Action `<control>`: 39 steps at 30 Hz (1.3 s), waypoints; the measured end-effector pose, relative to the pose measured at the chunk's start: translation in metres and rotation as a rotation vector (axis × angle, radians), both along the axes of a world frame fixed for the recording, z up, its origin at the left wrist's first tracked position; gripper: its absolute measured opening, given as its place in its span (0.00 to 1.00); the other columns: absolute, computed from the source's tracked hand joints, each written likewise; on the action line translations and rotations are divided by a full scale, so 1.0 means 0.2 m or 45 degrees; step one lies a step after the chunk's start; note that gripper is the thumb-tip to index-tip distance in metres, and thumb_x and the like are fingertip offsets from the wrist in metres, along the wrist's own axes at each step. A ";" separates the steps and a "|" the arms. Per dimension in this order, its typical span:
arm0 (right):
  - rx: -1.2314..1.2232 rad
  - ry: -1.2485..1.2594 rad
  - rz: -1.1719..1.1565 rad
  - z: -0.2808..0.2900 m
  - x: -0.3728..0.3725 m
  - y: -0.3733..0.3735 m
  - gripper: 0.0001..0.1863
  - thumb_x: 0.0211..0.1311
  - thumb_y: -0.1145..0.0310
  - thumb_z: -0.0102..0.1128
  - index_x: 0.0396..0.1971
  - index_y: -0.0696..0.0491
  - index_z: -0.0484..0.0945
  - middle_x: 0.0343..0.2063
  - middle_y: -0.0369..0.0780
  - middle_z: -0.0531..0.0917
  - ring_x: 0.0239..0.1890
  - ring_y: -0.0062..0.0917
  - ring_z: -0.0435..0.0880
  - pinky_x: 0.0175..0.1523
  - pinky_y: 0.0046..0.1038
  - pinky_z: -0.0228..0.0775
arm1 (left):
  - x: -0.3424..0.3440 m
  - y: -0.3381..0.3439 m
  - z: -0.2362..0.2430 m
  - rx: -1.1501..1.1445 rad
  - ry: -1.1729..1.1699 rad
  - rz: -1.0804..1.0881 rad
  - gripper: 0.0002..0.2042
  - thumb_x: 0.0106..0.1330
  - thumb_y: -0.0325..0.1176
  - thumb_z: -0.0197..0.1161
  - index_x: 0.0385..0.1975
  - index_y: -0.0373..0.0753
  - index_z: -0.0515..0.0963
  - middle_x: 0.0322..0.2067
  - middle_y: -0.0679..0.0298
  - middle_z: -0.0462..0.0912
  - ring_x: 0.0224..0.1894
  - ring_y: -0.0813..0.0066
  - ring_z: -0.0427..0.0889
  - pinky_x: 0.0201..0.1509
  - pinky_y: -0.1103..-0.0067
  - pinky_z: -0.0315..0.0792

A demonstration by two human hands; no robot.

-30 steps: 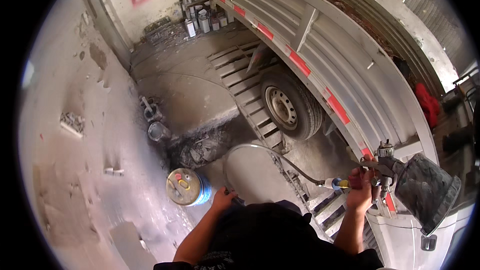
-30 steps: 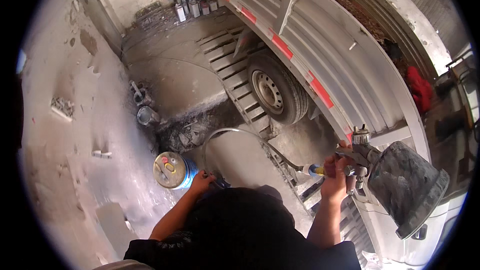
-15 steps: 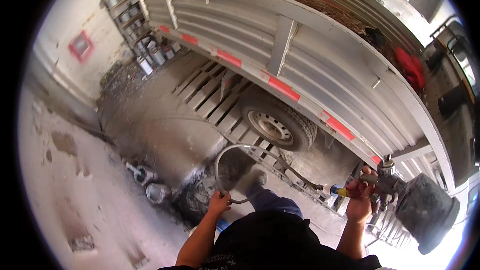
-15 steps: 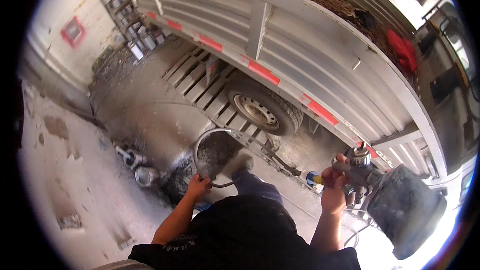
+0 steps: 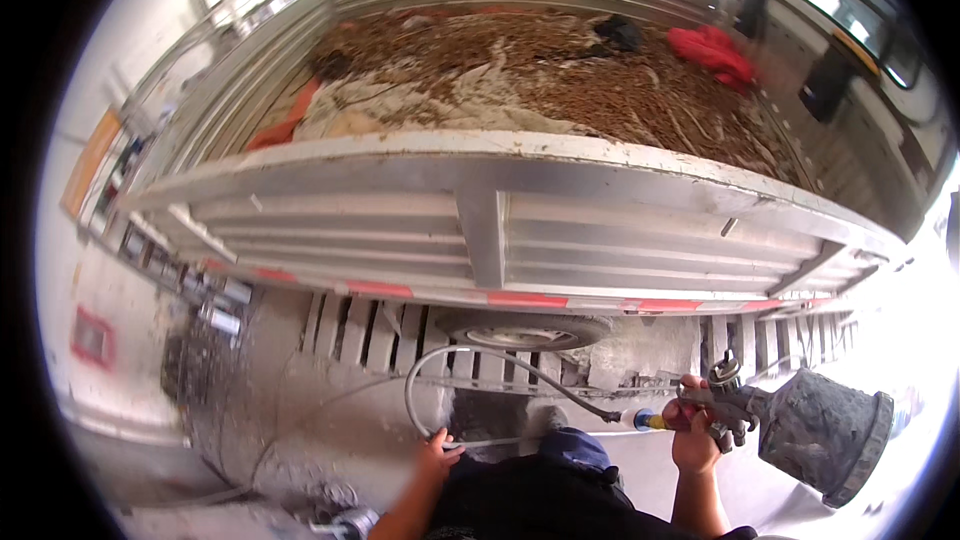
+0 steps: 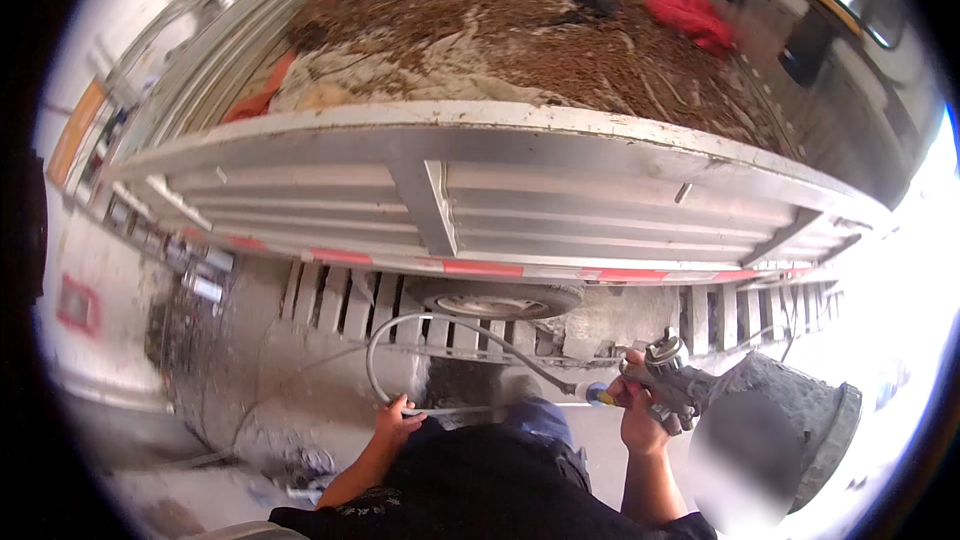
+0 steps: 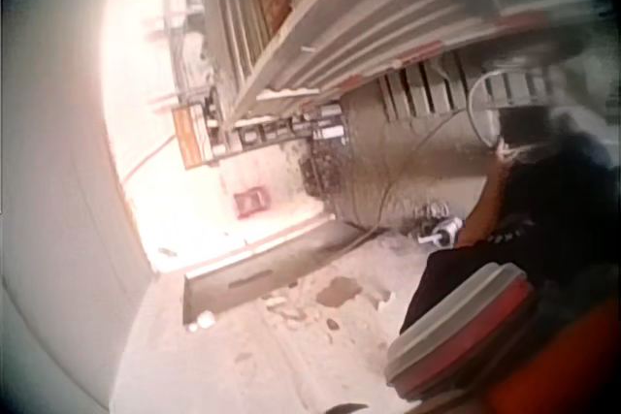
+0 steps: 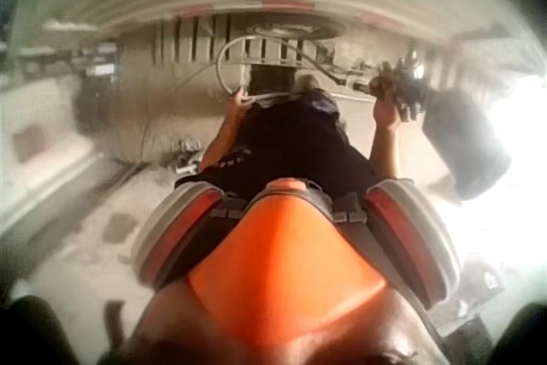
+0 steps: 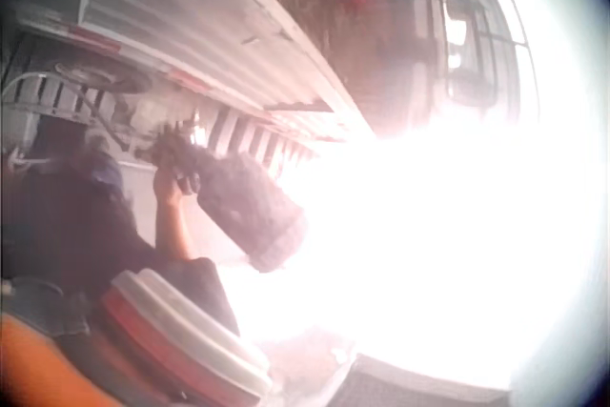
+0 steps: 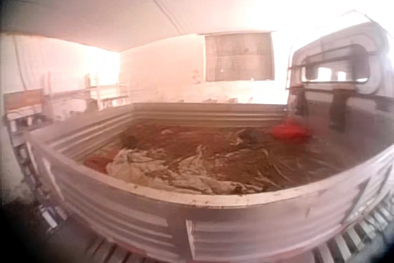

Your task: The person walks around a silver car in a garage, holding a paint sprayer. They then sit on the floor and use a brush to stir paint in a small container before pouring it into the sprayer's cup.

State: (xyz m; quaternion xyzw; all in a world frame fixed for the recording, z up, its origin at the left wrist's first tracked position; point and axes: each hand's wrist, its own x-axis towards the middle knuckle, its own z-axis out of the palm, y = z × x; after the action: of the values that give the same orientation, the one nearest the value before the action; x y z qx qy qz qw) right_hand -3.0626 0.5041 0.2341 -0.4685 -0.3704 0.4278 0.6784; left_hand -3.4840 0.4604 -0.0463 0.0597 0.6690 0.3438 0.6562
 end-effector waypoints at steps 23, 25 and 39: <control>-0.047 0.555 -0.997 -0.15 -2.06 -0.80 0.23 0.67 0.65 0.53 0.60 0.54 0.66 0.50 0.43 0.77 0.38 0.26 0.79 0.43 0.28 0.71 | -2.51 1.27 -0.19 0.230 1.125 -0.155 0.18 0.58 0.34 0.59 0.48 0.39 0.70 0.34 0.57 0.77 0.28 0.62 0.79 0.19 0.71 0.62; -0.168 0.545 -1.034 -0.18 -2.15 -0.90 0.24 0.67 0.63 0.54 0.60 0.55 0.67 0.43 0.40 0.79 0.37 0.23 0.79 0.43 0.24 0.70 | -2.48 1.21 -0.16 0.213 1.152 -0.525 0.19 0.58 0.31 0.59 0.50 0.41 0.69 0.31 0.57 0.76 0.24 0.64 0.76 0.19 0.71 0.63; -0.356 0.465 -1.144 -0.38 -2.66 -0.97 0.19 0.67 0.65 0.57 0.58 0.46 0.73 0.29 0.31 0.81 0.33 0.11 0.76 0.34 0.15 0.62 | -1.11 0.57 0.64 0.836 -0.133 -2.302 0.28 0.61 0.30 0.64 0.61 0.38 0.63 0.49 0.58 0.76 0.51 0.69 0.76 0.54 0.75 0.72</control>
State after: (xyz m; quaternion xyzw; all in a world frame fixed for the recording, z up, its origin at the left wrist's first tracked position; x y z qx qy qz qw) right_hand -3.5954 0.3104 0.1578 -0.5854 0.0534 0.2139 0.7802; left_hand -3.7052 0.5739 0.0820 0.7180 0.2106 -0.1197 0.6526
